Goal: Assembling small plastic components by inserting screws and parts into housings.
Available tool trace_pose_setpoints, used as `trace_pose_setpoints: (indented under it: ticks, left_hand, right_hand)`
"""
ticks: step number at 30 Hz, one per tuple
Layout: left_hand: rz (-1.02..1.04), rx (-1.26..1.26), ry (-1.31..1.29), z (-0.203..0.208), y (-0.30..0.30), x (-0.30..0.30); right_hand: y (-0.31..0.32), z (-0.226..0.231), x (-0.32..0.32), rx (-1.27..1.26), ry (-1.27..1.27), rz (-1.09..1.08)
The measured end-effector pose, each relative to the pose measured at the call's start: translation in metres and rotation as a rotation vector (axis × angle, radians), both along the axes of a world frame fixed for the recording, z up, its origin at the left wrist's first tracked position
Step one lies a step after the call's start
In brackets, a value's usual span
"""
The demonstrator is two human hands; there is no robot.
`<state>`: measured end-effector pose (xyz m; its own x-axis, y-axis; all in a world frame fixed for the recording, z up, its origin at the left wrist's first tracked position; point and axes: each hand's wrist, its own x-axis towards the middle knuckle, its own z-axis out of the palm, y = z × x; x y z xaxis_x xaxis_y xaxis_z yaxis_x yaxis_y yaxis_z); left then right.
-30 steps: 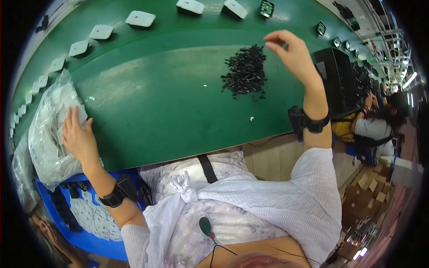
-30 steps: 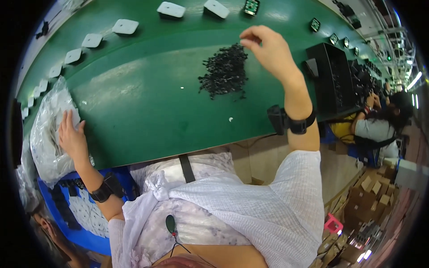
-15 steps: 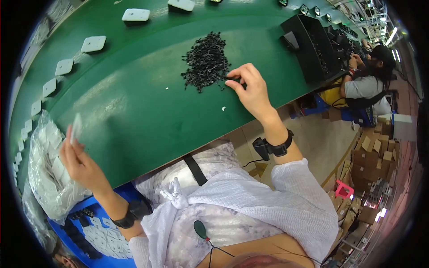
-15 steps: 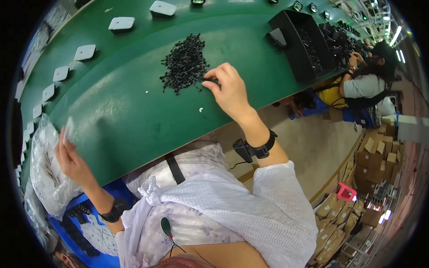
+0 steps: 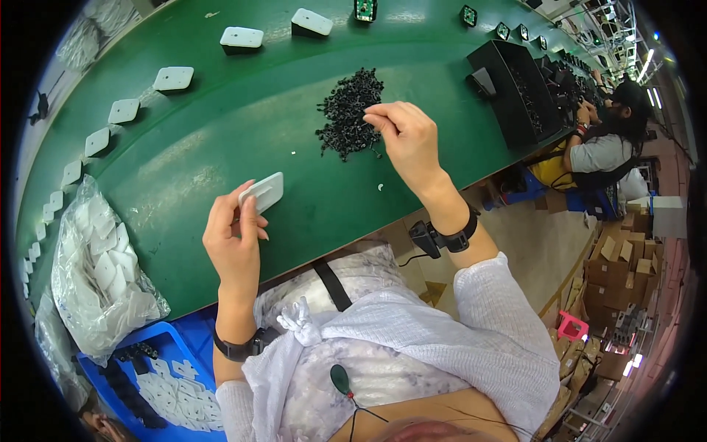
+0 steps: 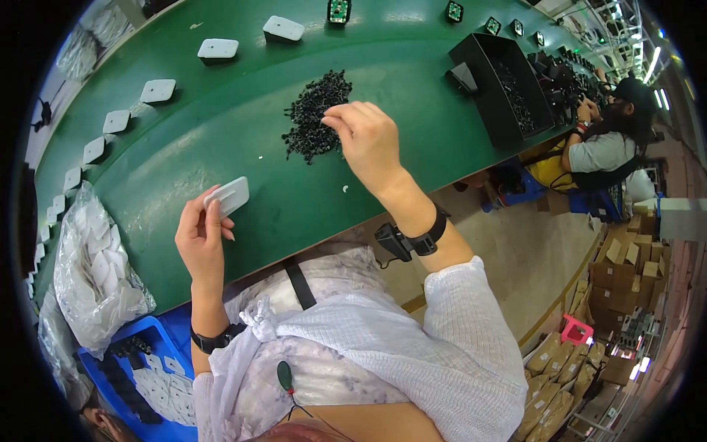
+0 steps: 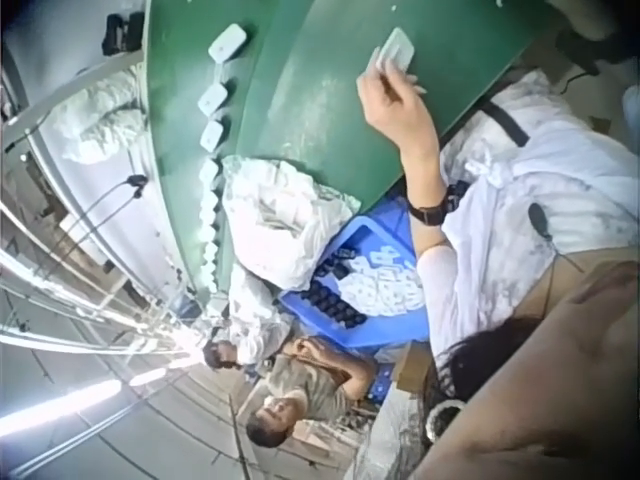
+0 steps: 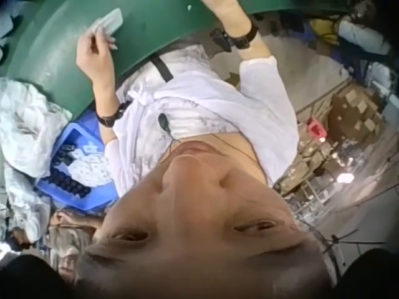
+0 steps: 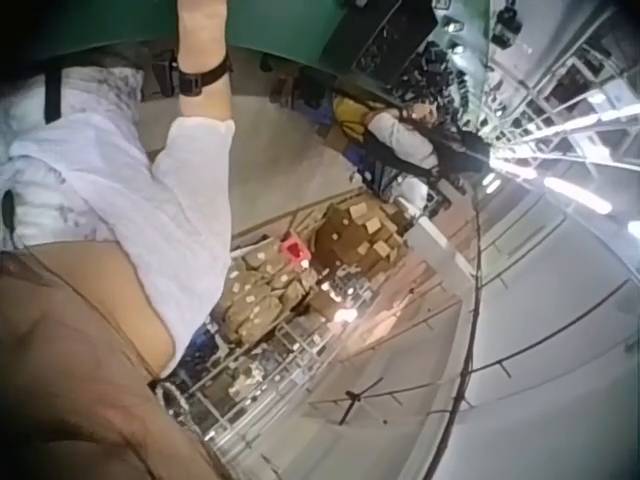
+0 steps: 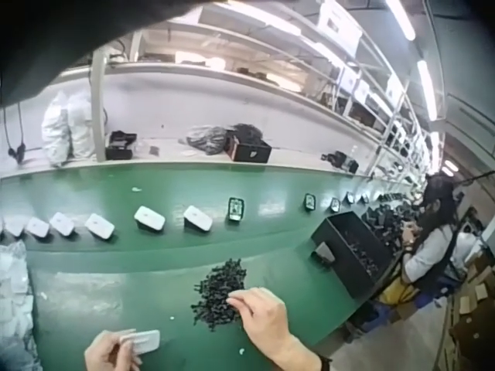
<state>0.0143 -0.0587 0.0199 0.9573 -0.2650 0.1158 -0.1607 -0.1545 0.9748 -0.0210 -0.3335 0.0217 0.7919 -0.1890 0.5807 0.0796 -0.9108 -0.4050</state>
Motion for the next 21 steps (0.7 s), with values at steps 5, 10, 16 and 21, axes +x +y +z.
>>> trace_pose_setpoints:
  ticks: [5,10,16,21]
  left_hand:
    - [0.011,-0.078,0.098,0.007,-0.012,-0.002]
    - [0.004,0.026,-0.021,0.003,-0.004,0.001]
    - [0.007,0.030,-0.042,0.005,-0.011,0.002]
    - [0.005,-0.007,-0.113,0.010,-0.025,0.010]
  right_hand:
    - [0.027,0.001,0.017,0.302,0.071,0.145]
    - [0.037,0.007,0.028,-0.049,0.001,0.057]
    - [0.056,0.015,0.036,-0.040,-0.040,0.076]
    - [0.086,0.016,0.036,0.756,0.187,0.327]
